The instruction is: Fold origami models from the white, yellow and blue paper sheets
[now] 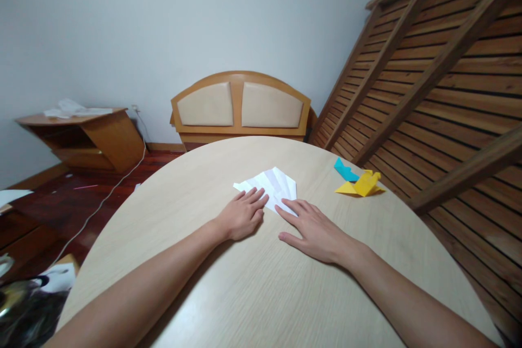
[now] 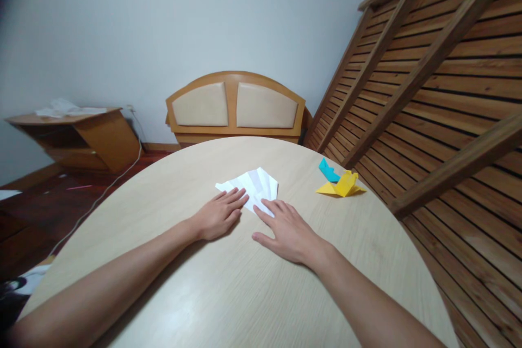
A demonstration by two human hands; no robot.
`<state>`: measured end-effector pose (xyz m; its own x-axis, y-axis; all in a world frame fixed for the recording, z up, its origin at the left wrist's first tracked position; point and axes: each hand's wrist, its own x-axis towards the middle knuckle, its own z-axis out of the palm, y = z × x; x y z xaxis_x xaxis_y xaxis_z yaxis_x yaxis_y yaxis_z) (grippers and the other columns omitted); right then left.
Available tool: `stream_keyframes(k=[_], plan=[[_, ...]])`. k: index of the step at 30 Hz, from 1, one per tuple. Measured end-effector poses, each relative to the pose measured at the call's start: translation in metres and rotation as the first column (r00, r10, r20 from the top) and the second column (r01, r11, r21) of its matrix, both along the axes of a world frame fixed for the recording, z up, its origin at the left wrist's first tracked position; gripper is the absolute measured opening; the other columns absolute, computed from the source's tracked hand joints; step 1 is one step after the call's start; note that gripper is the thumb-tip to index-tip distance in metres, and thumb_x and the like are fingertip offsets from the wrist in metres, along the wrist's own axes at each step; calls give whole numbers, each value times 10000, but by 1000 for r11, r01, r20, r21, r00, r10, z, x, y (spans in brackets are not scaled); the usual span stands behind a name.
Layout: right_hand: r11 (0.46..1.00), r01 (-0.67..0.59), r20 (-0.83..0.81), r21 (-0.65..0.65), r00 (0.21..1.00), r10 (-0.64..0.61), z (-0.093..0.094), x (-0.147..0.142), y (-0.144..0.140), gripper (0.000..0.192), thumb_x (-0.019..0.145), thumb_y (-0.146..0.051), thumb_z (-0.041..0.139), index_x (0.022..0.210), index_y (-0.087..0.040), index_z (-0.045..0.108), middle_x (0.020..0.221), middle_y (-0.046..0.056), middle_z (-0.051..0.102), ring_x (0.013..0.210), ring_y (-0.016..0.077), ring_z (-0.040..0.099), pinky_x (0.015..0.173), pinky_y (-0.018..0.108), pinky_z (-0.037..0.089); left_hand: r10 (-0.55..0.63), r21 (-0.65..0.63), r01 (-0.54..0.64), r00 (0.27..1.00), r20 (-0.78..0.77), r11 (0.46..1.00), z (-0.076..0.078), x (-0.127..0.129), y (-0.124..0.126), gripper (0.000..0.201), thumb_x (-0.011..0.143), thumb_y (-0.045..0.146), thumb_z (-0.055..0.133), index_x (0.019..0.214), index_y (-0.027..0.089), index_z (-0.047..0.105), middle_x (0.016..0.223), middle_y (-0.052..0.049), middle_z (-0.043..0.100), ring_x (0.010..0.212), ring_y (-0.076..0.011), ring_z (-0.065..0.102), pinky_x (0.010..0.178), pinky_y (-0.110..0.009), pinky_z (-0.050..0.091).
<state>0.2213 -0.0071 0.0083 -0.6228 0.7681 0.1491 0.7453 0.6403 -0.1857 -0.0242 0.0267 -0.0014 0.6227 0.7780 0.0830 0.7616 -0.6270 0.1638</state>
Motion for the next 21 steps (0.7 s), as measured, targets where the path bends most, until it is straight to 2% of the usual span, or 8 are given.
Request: stream_keyframes(k=[4, 7, 9, 11, 12, 13, 17, 21], plan=[[999, -23, 34, -31, 999, 24, 2, 5, 0, 663, 952, -605, 504, 1509, -250, 448, 1584, 119, 398, 1399, 354, 401, 1140, 538, 343, 205, 48, -203, 978, -35, 978, -2, -16, 17, 515, 1027, 269, 285, 1498, 87, 383, 1587, -192, 338, 1482, -306, 311, 1177, -520, 304], [998, -15, 42, -57, 999, 18, 1, 5, 0, 694, 951, -627, 486, 1528, -249, 417, 1609, 118, 353, 1441, 366, 351, 1161, 554, 312, 320, 131, -316, 947, -8, 940, 0, -19, 17, 504, 999, 234, 320, 1447, 32, 431, 1547, -240, 388, 1466, -329, 339, 1172, -530, 311], [997, -13, 39, -77, 999, 17, 0, 5, 0, 712, 957, -640, 459, 1549, -255, 373, 1627, 110, 310, 1475, 368, 295, 1178, 577, 276, 275, 181, -276, 961, 33, 944, 3, -14, 10, 514, 985, 232, 350, 1455, 41, 430, 1558, -226, 378, 1476, -315, 325, 1193, -513, 283], [995, -22, 32, -101, 999, 25, -3, 4, 0, 729, 964, -652, 428, 1570, -262, 316, 1643, 94, 268, 1503, 359, 234, 1194, 593, 234, 107, 192, -117, 992, 64, 974, 5, -7, 0, 526, 977, 228, 372, 1489, 112, 409, 1586, -162, 360, 1484, -262, 319, 1212, -469, 268], [994, -28, 26, -110, 999, 31, -4, 3, 1, 736, 967, -654, 418, 1579, -267, 287, 1648, 85, 251, 1512, 351, 210, 1200, 596, 219, -4, 171, -5, 998, 56, 985, 6, -2, -4, 528, 975, 234, 382, 1494, 143, 407, 1589, -136, 365, 1486, -240, 317, 1217, -455, 264], [993, -34, 18, -117, 999, 36, -5, 3, 1, 742, 969, -654, 413, 1586, -271, 262, 1652, 79, 239, 1517, 344, 195, 1205, 596, 208, -63, 144, 55, 997, 50, 988, 7, 2, -8, 512, 979, 240, 378, 1483, 164, 429, 1577, -122, 392, 1480, -236, 330, 1215, -457, 269], [991, -34, 10, -128, 999, 36, -4, 4, 1, 758, 963, -658, 426, 1585, -257, 264, 1642, 93, 258, 1514, 347, 204, 1206, 599, 205, -83, 59, 80, 995, 49, 995, 6, 9, -13, 486, 1005, 248, 327, 1461, 149, 465, 1551, -137, 429, 1461, -269, 365, 1183, -480, 330], [989, -88, 25, -122, 995, 92, 9, 10, 0, 731, 938, -641, 502, 1524, -211, 422, 1586, 129, 378, 1472, 358, 319, 1188, 567, 263, -68, 40, 68, 997, 23, 997, 4, 7, -9, 513, 1015, 279, 337, 1498, 124, 419, 1576, -158, 378, 1480, -305, 314, 1201, -494, 294]])
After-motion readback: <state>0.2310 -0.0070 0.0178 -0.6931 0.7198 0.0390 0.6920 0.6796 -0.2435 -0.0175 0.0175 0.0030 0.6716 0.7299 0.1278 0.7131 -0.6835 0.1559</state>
